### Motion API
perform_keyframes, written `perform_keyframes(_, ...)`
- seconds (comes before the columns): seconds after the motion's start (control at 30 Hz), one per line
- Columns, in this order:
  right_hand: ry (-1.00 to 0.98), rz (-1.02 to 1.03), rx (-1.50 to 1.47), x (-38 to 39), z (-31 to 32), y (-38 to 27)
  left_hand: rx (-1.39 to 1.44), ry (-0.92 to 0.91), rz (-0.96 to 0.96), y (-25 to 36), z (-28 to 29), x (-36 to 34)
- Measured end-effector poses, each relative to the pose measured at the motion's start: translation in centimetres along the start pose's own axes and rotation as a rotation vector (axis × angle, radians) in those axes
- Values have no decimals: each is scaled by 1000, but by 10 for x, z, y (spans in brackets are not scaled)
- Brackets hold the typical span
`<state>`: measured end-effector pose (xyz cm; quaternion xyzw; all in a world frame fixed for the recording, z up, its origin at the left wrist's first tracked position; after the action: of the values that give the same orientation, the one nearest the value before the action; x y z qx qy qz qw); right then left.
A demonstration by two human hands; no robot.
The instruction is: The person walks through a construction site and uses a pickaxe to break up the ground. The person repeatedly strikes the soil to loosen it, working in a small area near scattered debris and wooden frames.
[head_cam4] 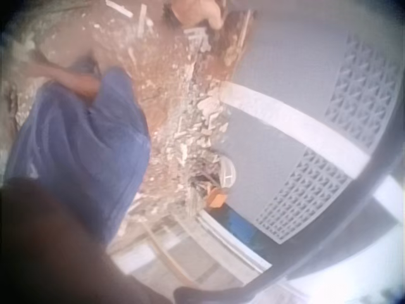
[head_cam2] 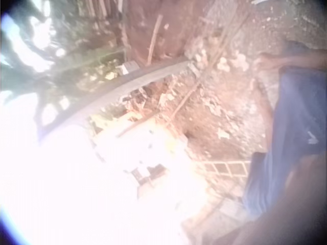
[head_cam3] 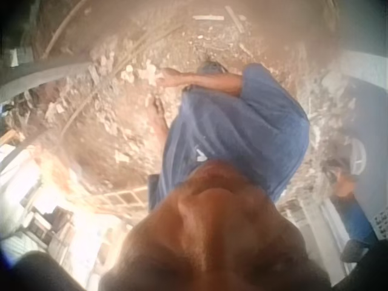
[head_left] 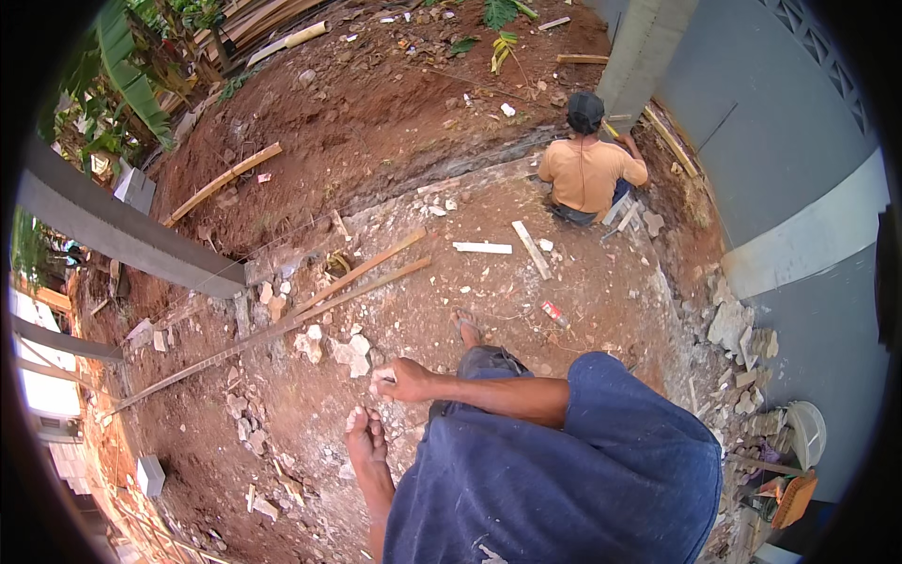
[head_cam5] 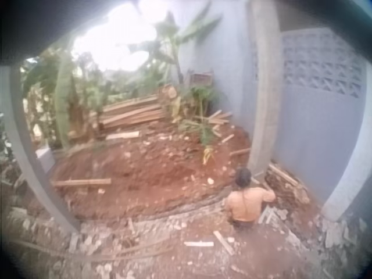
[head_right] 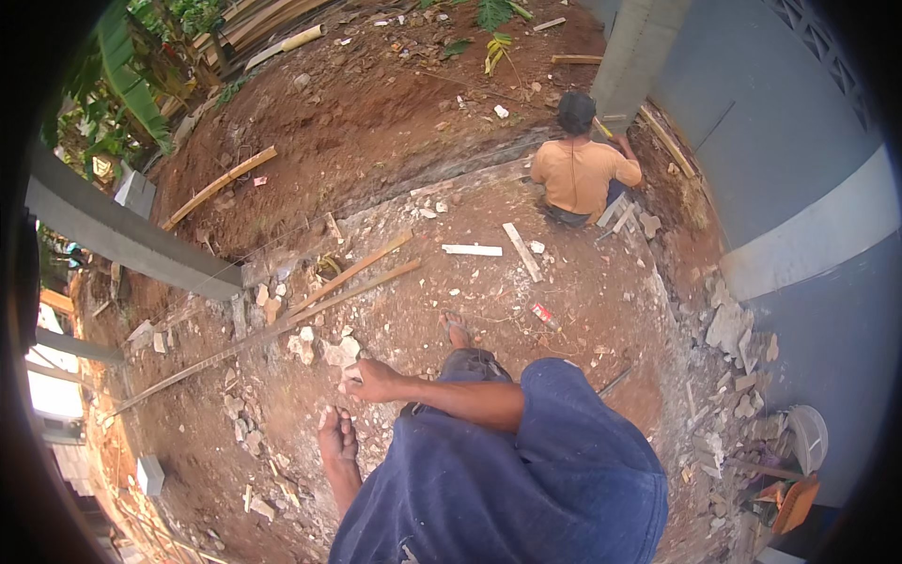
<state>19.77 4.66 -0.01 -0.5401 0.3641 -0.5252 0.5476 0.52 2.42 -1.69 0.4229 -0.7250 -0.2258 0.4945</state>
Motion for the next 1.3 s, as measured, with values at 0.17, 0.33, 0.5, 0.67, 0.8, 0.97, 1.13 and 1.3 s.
perform_keyframes(0.17, -81, -29, -34, 2, 3, -12, 174, -88, 101, -8, 3, 1)
perform_keyframes(0.33, 29, 40, -52, -1, -9, -4, 118, 14, 125, -7, 8, 9)
perform_keyframes(0.5, -76, -76, 182, -1, -26, 0, 92, 157, 43, -5, 16, 32)
perform_keyframes(0.67, -169, -27, 247, 4, -25, 1, 162, 256, 20, -18, 23, 42)
perform_keyframes(0.8, -264, -43, 360, 5, -28, 1, 196, 331, 3, -26, 32, 42)
perform_keyframes(0.97, -377, -94, 463, 13, -31, -10, 132, 402, -10, -33, 41, 44)
perform_keyframes(1.13, -354, -172, 348, 35, -31, 2, -64, 430, -38, -39, 9, 80)
perform_keyframes(1.3, -388, -169, 386, 61, -21, 38, -69, 475, -256, -94, -8, 103)
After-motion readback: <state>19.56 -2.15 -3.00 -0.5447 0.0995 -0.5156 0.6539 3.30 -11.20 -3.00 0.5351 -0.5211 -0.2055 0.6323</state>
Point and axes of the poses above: each hand's wrist, its own x-axis away from the middle knuckle, its own z-axis out of the back of the hand, y = z × x, the point moved 3 cm from there along -x, towards the middle knuckle, and after that the axes turned 3 degrees about -z, right-handed, at the moved point
